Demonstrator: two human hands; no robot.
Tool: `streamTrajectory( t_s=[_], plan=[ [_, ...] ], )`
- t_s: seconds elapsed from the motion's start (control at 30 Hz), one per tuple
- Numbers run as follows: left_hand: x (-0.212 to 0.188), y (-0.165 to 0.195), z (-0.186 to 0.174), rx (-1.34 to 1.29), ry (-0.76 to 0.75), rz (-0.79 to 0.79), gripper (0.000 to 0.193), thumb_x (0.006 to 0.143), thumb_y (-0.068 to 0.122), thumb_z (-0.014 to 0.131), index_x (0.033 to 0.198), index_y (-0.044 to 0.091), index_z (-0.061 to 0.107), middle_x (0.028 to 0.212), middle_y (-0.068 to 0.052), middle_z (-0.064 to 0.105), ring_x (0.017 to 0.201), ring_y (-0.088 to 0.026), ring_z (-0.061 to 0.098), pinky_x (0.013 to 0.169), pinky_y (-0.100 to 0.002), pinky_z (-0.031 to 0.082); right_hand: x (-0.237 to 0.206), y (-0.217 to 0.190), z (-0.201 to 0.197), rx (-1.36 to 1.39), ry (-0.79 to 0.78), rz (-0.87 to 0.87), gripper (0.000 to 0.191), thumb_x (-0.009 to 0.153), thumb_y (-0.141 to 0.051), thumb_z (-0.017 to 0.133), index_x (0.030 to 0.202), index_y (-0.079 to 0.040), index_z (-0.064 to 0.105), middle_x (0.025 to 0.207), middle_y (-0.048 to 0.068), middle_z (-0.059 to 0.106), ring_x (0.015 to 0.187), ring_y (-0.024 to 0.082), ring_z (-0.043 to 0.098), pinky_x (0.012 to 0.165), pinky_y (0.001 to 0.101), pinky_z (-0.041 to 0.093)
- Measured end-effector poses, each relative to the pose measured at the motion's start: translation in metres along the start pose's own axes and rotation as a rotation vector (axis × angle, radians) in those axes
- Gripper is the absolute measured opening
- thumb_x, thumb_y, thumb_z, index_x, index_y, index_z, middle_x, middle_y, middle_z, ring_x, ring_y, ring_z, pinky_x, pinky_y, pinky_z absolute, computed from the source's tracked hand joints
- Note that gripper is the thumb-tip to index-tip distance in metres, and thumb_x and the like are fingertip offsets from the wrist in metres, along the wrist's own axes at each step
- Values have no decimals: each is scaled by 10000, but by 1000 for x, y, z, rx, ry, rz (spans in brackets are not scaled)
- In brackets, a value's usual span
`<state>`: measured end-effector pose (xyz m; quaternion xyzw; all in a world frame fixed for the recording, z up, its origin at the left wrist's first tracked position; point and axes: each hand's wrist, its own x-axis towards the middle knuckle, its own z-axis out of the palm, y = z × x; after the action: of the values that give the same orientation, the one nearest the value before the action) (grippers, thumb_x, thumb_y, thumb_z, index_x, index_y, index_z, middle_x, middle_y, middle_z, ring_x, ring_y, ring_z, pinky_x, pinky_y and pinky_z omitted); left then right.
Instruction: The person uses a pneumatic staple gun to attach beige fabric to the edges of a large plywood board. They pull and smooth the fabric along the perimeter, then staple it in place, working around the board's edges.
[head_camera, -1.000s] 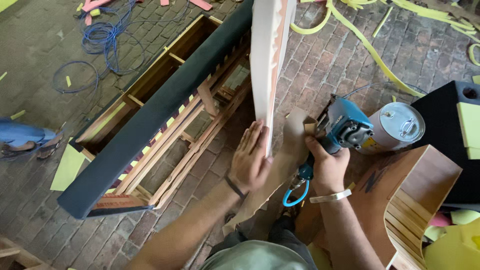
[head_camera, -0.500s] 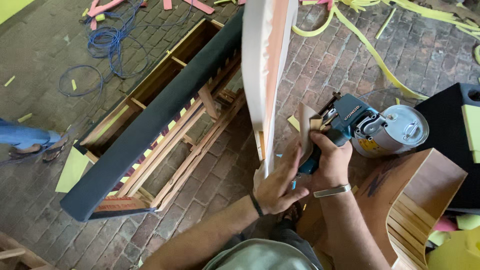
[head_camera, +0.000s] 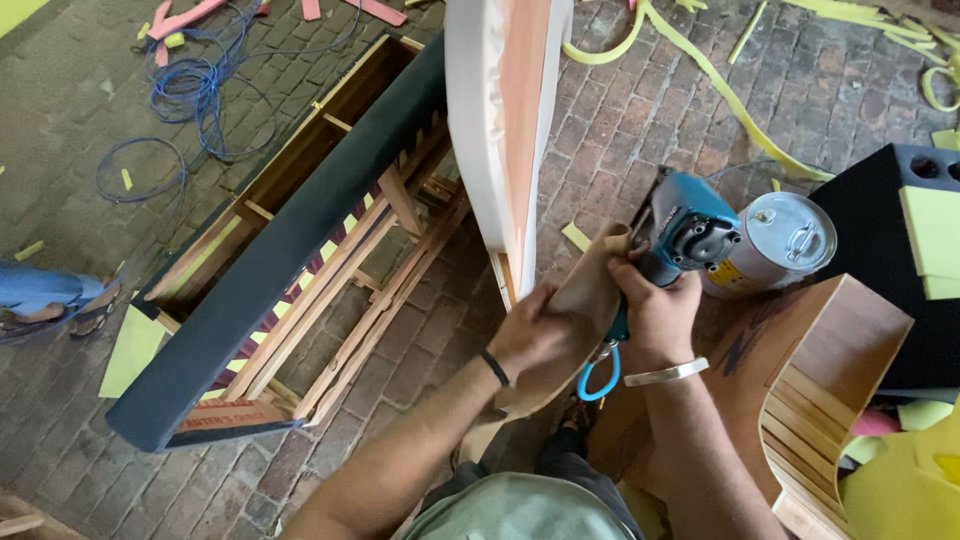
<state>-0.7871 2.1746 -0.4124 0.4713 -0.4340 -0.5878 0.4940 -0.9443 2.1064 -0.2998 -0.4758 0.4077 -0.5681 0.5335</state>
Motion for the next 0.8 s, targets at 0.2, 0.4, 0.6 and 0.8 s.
streamTrajectory(
  t_s=[0.2, 0.4, 0.6, 0.8],
  plan=[
    [-31, -90, -12, 428, -125, -317, 484, 802, 435, 810, 1140, 91, 775, 982, -70, 785, 880, -189, 753, 840, -361, 586, 26, -12, -22, -167, 55, -234, 208, 891, 20, 768, 1072, -9, 668, 1064, 54, 693, 942, 163, 654, 863, 292, 535],
    [-4, -59, -58, 688, 188, -432, 377, 963, 462, 657, 1144, 140, 731, 870, -71, 760, 713, -153, 699, 653, -319, 561, 33, -17, -57, -1041, 110, -360, 439, 890, -266, 842, 1193, -10, 653, 1041, 238, 712, 975, 426, 678, 827, 462, 527],
    [27, -20, 6, 1114, -170, -282, 267, 970, 338, 607, 1030, 143, 780, 864, -105, 759, 719, -194, 714, 638, -358, 607, 8, 19, -57, -741, -165, -197, 311, 859, -81, 747, 1159, -24, 687, 1002, 143, 770, 936, 243, 728, 845, 386, 561],
    [-12, -13, 25, 995, -255, 313, 374, 843, 437, 710, 1023, 111, 743, 944, -157, 762, 866, -377, 727, 768, -469, 573, -26, 66, -47, -277, -550, 179, 305, 777, -37, 831, 1051, -27, 699, 1025, 56, 779, 912, 128, 698, 806, 330, 597]
  ],
)
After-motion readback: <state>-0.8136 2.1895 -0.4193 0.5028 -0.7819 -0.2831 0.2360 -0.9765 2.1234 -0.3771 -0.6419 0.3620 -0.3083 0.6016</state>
